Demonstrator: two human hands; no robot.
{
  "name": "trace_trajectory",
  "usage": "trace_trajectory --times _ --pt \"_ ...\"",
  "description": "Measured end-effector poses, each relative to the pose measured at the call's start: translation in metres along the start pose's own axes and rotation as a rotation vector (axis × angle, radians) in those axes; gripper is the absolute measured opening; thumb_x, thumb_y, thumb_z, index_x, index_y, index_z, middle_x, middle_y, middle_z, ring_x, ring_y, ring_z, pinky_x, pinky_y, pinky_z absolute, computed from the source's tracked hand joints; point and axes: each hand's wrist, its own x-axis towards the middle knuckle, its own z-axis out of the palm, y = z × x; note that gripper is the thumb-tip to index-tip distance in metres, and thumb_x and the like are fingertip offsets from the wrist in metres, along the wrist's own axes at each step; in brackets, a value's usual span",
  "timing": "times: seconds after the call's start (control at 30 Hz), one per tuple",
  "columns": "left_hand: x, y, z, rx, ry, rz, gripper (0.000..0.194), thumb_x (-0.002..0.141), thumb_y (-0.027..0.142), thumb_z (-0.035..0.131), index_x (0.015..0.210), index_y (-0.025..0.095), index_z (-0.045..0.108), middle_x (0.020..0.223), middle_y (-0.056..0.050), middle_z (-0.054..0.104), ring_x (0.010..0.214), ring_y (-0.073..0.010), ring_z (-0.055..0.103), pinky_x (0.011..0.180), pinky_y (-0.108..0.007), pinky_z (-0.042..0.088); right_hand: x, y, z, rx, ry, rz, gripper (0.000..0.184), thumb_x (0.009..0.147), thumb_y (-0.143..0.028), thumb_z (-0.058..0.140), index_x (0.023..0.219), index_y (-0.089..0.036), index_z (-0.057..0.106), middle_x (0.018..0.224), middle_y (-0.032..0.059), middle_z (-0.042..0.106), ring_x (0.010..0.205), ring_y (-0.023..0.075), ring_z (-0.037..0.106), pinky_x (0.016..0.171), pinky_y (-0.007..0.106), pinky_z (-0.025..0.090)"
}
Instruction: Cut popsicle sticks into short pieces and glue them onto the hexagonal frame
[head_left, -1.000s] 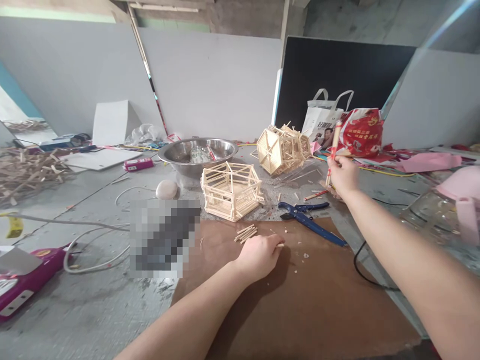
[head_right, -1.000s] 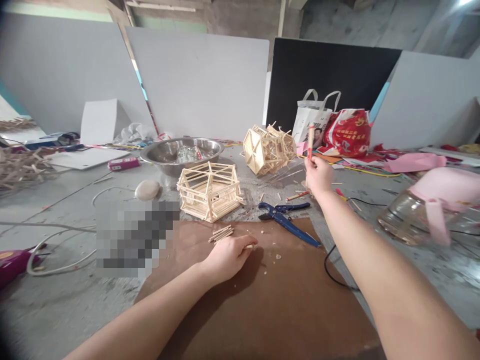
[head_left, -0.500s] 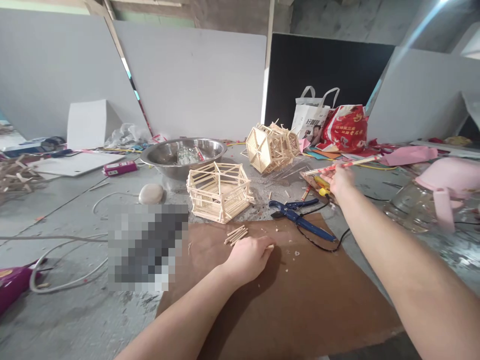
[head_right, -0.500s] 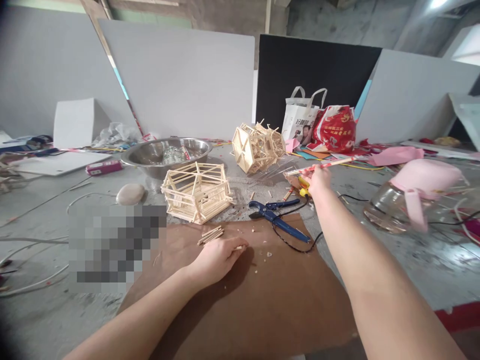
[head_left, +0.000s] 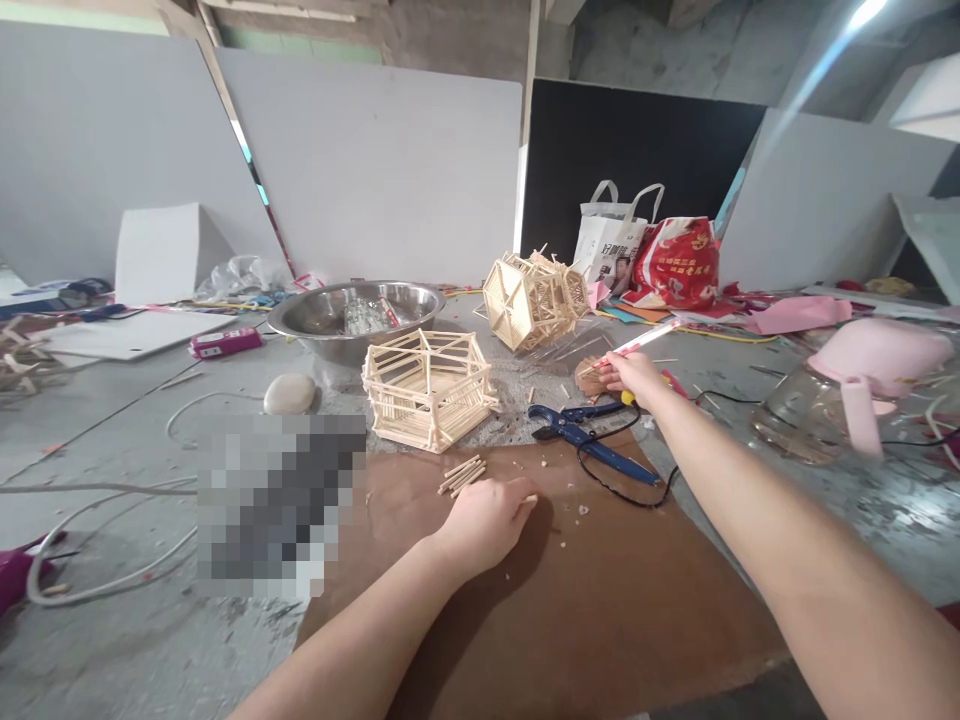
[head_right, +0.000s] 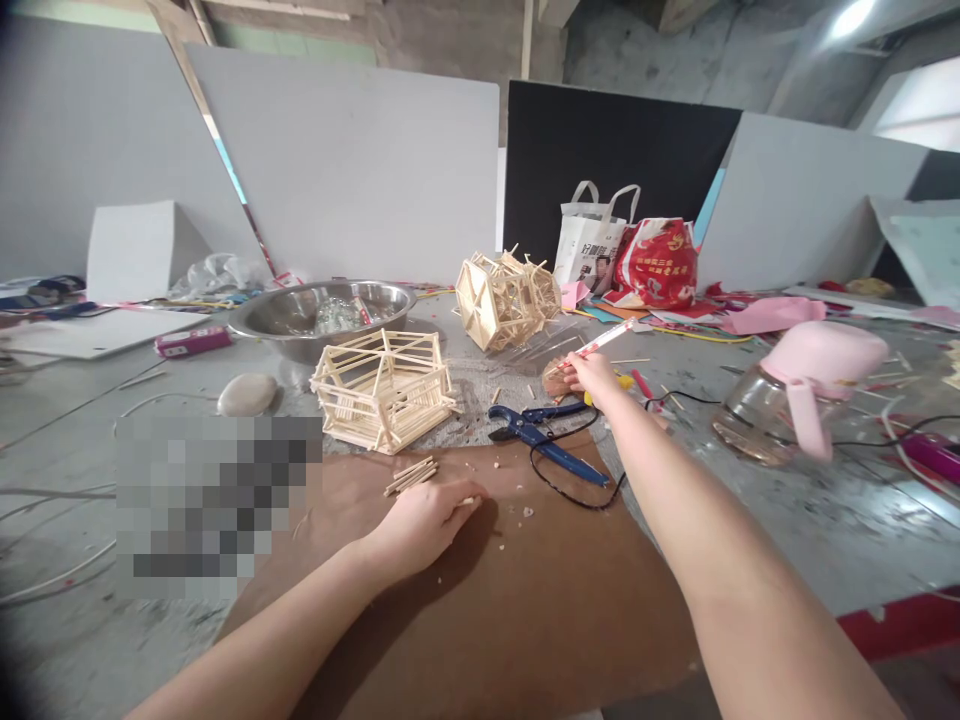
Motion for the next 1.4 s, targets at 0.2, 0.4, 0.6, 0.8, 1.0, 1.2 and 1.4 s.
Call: trace_trajectory --times 0.2,0.4,0.6,0.8,1.0,1.2,1.4 --pt "0.000 0.002 -0.002 0.006 -0.023 -0.003 0.031 0.082 0.028 0.029 0.095 0.023 0.056 0.085 -0.005 0.063 0.082 -0.0156 0.057 0.070 -0.025 0.041 0.013 0.004 0.012 -0.158 -0.015 0.062 0.020 0.068 -0.033 0.054 0.074 -0.015 0.059 0.076 0.0053 0.064 0.068 0.0140 0.059 0.057 0.022 0.044" --pt "-0.001 0.003 -0.003 0.016 -0.030 0.000 0.030 0.082 0.028 0.029 0.094 0.023 0.056 0.087 -0.005 0.063 0.083 -0.0161 0.057 0.071 -0.026 0.040 0.013 0.000 0.013 -0.157 -0.010 0.146 0.023 0.074 -0.036 0.045 0.077 -0.016 0.055 0.076 0.0048 0.064 0.061 0.0129 0.060 0.051 0.022 0.041" --pt "0.000 0.002 -0.002 0.017 -0.031 0.001 0.030 0.082 0.028 0.029 0.094 0.023 0.056 0.087 -0.005 0.063 0.083 -0.0165 0.057 0.070 -0.026 0.041 0.007 -0.009 0.009 -0.083 -0.031 0.240 0.028 0.079 -0.036 0.037 0.068 -0.014 0.049 0.072 0.0066 0.063 0.054 0.0117 0.059 0.046 0.021 0.038" --pt "0.000 0.001 -0.001 0.018 -0.014 0.021 0.030 0.082 0.027 0.029 0.093 0.022 0.057 0.086 -0.005 0.063 0.082 -0.0159 0.057 0.071 -0.026 0.041 0.007 -0.016 0.014 0.010 -0.049 0.223 0.027 0.079 -0.037 0.038 0.068 -0.015 0.048 0.057 0.0028 0.059 0.051 0.0123 0.057 0.048 0.022 0.040" --pt "0.000 -0.001 -0.001 -0.069 0.056 0.012 0.028 0.080 0.027 0.032 0.092 0.024 0.057 0.083 -0.002 0.064 0.076 -0.0151 0.058 0.065 -0.024 0.041 -0.012 -0.033 0.013 0.090 -0.028 0.083 0.030 0.076 -0.042 0.044 0.065 -0.015 0.051 0.054 0.0010 0.057 0.051 0.0093 0.054 0.048 0.019 0.040" --pt "0.003 0.000 -0.006 -0.327 0.305 -0.137 0.033 0.077 0.039 0.036 0.096 0.021 0.056 0.074 -0.002 0.062 0.067 -0.0132 0.055 0.062 -0.022 0.039 -0.084 -0.053 0.025 0.396 -0.355 -0.167 0.039 0.066 -0.053 0.050 0.064 -0.015 0.055 0.042 -0.0045 0.044 0.036 0.0059 0.042 0.036 0.018 0.034" --pt "0.005 -0.002 -0.007 -0.503 0.317 -0.079 0.040 0.075 0.047 0.036 0.086 0.016 0.058 0.052 0.004 0.044 0.048 -0.0071 0.035 0.047 -0.018 0.028 -0.145 -0.050 0.061 0.495 -0.539 -0.139 0.037 0.067 -0.050 0.051 0.063 -0.014 0.055 0.042 -0.0067 0.039 0.034 0.0033 0.035 0.033 0.017 0.028"
